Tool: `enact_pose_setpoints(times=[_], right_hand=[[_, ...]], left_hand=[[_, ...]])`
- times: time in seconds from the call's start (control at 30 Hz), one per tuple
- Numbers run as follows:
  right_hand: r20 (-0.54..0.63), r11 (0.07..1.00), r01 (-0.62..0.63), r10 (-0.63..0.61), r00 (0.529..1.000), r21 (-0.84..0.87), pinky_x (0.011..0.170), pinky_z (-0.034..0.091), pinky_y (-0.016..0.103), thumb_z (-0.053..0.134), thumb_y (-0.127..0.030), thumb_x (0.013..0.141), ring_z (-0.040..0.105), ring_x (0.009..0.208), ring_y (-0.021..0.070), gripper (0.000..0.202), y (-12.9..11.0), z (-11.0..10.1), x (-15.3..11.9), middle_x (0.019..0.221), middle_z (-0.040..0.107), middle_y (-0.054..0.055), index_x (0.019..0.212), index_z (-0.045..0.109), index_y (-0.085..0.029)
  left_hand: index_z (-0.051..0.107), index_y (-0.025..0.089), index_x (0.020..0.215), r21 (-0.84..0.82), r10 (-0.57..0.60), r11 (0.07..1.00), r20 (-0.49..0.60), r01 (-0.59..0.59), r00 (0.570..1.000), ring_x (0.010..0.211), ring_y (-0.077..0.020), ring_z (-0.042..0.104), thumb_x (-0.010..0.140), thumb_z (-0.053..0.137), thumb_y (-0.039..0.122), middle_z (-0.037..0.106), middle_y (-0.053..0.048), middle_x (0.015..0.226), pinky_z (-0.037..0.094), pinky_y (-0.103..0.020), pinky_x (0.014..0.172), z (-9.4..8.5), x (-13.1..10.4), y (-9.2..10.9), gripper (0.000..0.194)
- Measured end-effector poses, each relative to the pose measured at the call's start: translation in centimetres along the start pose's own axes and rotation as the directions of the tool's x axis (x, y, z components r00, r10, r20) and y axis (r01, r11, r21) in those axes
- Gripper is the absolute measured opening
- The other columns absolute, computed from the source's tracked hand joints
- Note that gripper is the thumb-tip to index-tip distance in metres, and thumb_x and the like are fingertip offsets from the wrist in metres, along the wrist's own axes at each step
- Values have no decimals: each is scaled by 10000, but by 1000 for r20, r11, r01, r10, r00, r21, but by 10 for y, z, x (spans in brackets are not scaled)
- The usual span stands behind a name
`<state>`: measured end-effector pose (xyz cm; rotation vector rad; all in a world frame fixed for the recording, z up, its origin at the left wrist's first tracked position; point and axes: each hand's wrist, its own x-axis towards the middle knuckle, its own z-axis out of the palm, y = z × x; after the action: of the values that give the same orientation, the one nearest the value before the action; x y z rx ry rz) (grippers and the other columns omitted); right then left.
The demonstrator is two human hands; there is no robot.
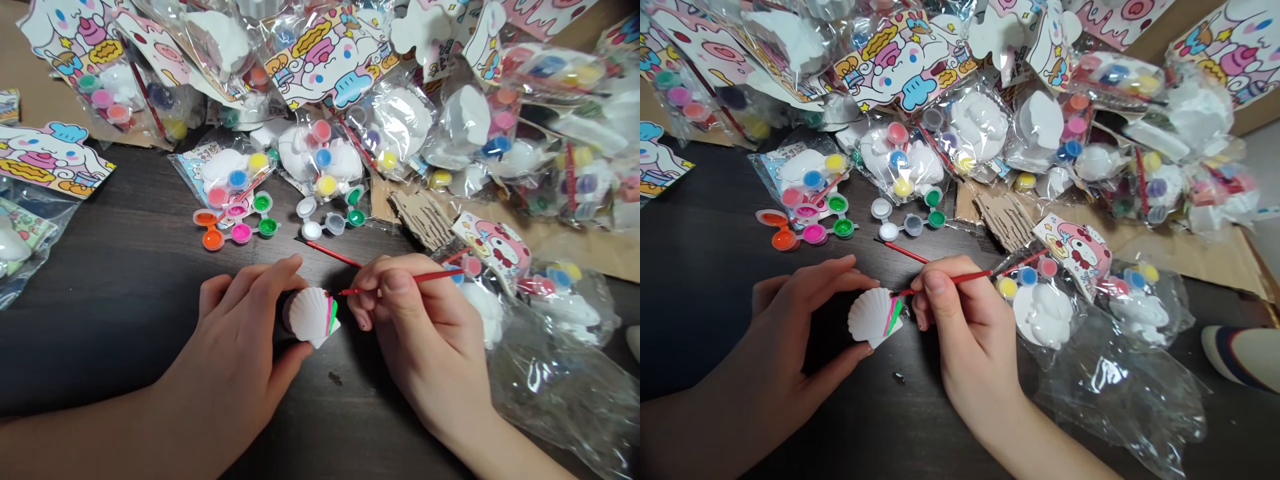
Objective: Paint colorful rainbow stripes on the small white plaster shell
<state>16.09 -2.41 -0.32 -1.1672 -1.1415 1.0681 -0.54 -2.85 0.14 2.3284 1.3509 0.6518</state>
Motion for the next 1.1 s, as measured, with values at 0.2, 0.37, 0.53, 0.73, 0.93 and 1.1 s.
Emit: enact_pose_setpoints(times=[0.2,0.37,0.53,0.73,0.93,1.1], right_hand=[[5,1000,-3,3,1000,-16,475,416,215,541,-290,904,495,525,78,195,0,0,0,615,536,-22,742,591,-195],[4,1000,-7,7,1000,-9,478,421,206,534,-281,909,497,530,75,194,1,0,-1,617,537,-25,744,590,-197],[-6,1000,3,-3,1000,-17,472,412,204,543,-286,904,495,529,76,188,0,0,-1,615,538,-22,749,599,-196],[-5,1000,4,-4,1000,-22,472,411,205,543,-289,904,498,524,74,185,-1,0,-1,617,536,-25,752,598,-199],[-4,999,-1,1,1000,-47,473,419,212,540,-310,905,500,519,78,209,-1,1,0,602,535,-23,736,589,-197],[-11,999,-3,3,1000,-41,475,420,204,541,-302,905,505,520,71,199,-1,0,-1,620,546,-25,745,590,-195]], left_hand=[[331,177,1246,24,3,1000,2,-3,1000,994,-167,552,840,521,115,657,-12,1104,321,-313,843,0,1,1,453],[339,188,1231,15,4,1000,2,-4,1000,1000,-163,550,832,532,114,654,-3,1101,326,-309,842,0,3,1,450],[348,188,1225,15,7,1000,-14,-7,1000,992,-168,556,839,524,121,656,-9,1094,338,-312,830,0,1,1,429],[355,207,1210,14,-6,1000,-5,6,1000,1001,-186,562,851,509,129,654,-14,1112,351,-328,832,-1,-1,2,398],[340,223,1223,4,-5,1000,-3,5,1000,1000,-191,571,853,503,141,655,-14,1109,366,-337,821,0,1,1,413],[356,199,1211,15,9,1000,-11,-9,1000,992,-170,554,840,526,134,650,-12,1104,357,-317,832,0,1,1,414]])
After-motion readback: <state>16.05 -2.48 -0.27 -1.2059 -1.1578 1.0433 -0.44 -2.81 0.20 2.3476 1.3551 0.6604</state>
